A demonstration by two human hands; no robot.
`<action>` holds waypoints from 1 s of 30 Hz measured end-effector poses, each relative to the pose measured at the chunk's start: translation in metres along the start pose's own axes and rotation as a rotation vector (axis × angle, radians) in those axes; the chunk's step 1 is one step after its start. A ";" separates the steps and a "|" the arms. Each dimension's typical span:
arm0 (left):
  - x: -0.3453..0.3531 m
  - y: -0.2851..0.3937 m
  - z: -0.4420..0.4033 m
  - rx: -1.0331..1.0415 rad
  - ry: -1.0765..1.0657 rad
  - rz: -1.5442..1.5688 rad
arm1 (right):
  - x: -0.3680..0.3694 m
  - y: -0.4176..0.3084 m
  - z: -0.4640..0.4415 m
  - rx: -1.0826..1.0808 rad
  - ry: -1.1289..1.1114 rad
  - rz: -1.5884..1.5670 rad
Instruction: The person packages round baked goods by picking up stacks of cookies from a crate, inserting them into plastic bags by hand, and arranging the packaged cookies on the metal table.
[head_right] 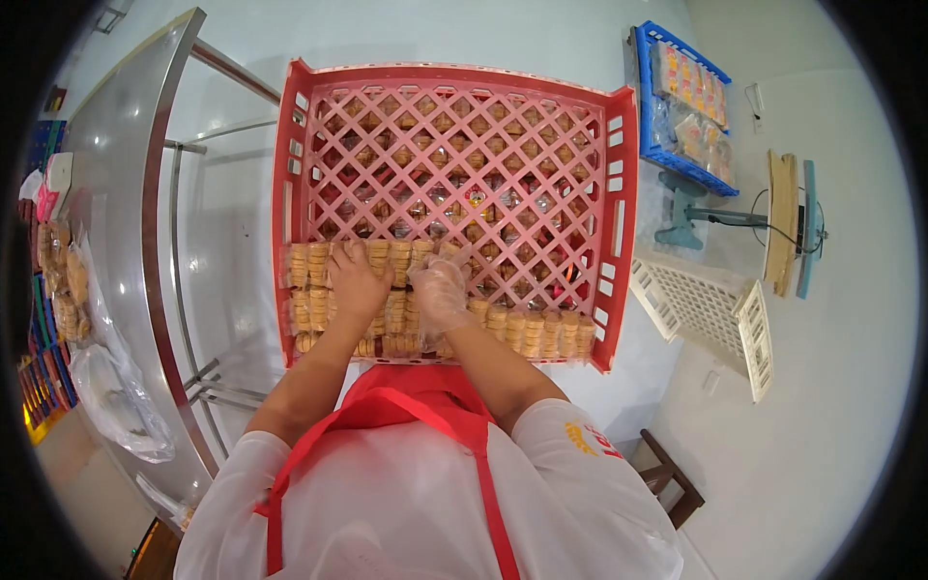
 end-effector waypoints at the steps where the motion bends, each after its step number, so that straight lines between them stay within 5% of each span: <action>1: 0.000 -0.002 -0.001 -0.052 -0.018 -0.019 | -0.003 -0.002 0.002 -0.016 0.026 0.003; 9: -0.019 -0.024 0.003 -0.127 0.035 -0.046 | -0.008 0.009 0.000 0.017 0.015 -0.080; 12: 0.002 -0.033 0.010 -0.062 -0.155 -0.111 | -0.015 -0.012 0.007 -0.003 -0.063 -0.063; 18: -0.005 -0.054 -0.013 -0.337 0.128 0.256 | -0.011 -0.031 -0.005 -0.227 -0.153 0.134; 20: -0.015 -0.057 -0.023 -0.406 0.024 0.300 | 0.020 -0.003 -0.028 -0.003 -0.006 0.114; 30: 0.006 -0.063 -0.037 -0.512 -0.640 0.435 | 0.041 0.034 -0.041 0.095 -0.279 -0.272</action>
Point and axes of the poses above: each hand's wrist, its own z-axis away from the middle knuckle, its own x-axis out of the palm, y = z × x, the point moved 7 cm from there along -z, towards the middle knuckle, and after that the axes turned 8 degrees about y, right-handed, at the moved point
